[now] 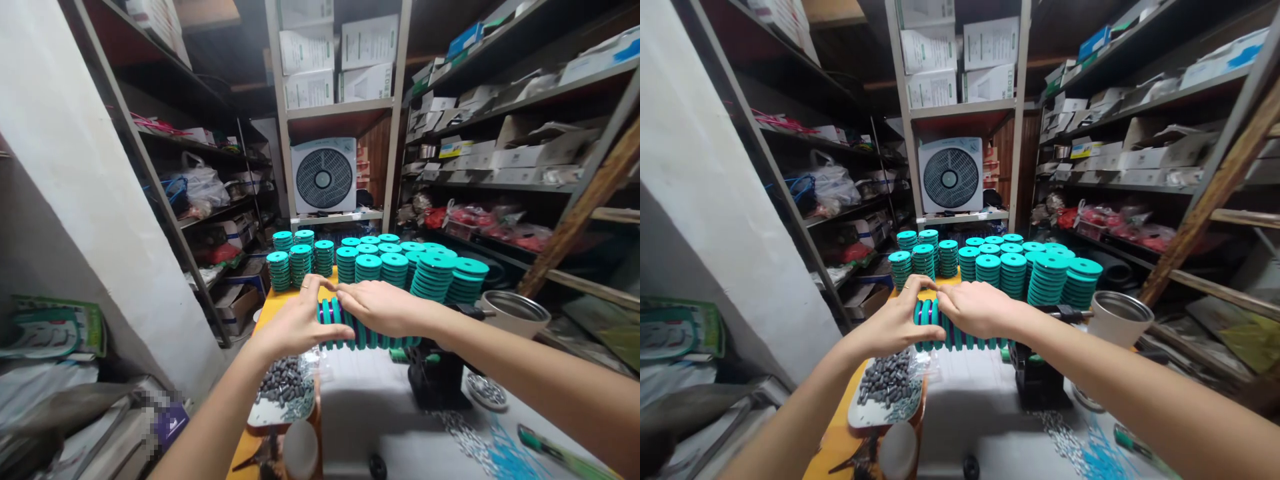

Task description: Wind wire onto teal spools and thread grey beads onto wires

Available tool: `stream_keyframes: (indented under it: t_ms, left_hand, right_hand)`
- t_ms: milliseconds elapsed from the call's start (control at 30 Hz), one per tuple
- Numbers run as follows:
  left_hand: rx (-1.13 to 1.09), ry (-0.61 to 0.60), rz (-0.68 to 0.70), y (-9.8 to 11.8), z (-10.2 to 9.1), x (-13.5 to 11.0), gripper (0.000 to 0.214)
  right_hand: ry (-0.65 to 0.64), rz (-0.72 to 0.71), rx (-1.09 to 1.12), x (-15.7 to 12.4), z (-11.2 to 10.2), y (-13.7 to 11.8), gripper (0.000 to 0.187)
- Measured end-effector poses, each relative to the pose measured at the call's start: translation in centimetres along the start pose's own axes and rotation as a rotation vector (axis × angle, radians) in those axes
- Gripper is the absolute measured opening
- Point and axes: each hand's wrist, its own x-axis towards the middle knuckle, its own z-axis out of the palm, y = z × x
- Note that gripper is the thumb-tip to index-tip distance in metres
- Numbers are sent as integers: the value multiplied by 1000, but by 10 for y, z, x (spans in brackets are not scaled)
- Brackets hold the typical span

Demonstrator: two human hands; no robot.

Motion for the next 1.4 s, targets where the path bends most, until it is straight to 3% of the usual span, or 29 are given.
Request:
stream_keyframes:
  t_ms: [100,267,500,700,933,1067,1200,1400]
  left_hand:
    - [124,-41,19,8,-3,7,61]
    - [246,-90,54,13,0,7,50]
    - [424,4,56,21,16,-6,56]
    - [611,90,113,14,31,-15,58]
    - [730,194,135,20,30,-1,57]
    - [558,141,167,21,28,15,51]
    - [387,46,137,19,24,22,59]
    - [345,-17,101,24,18,23,58]
  right_hand:
    - [19,42,-19,-8,-7,5,32]
    - [-76,52,-61,-15,-6,15,24]
    - [-181,-4,-74,-4,-7,26,21]
    - [-226,-27,-57,0,-10,30,21]
    - [-229,-1,-24,0,-13,29,22]
    - [-206,17,6,-1,-14,29,22]
    - [-181,61,57,0,-14,31,24]
    - [-168,78,95,3,-11,36,25]
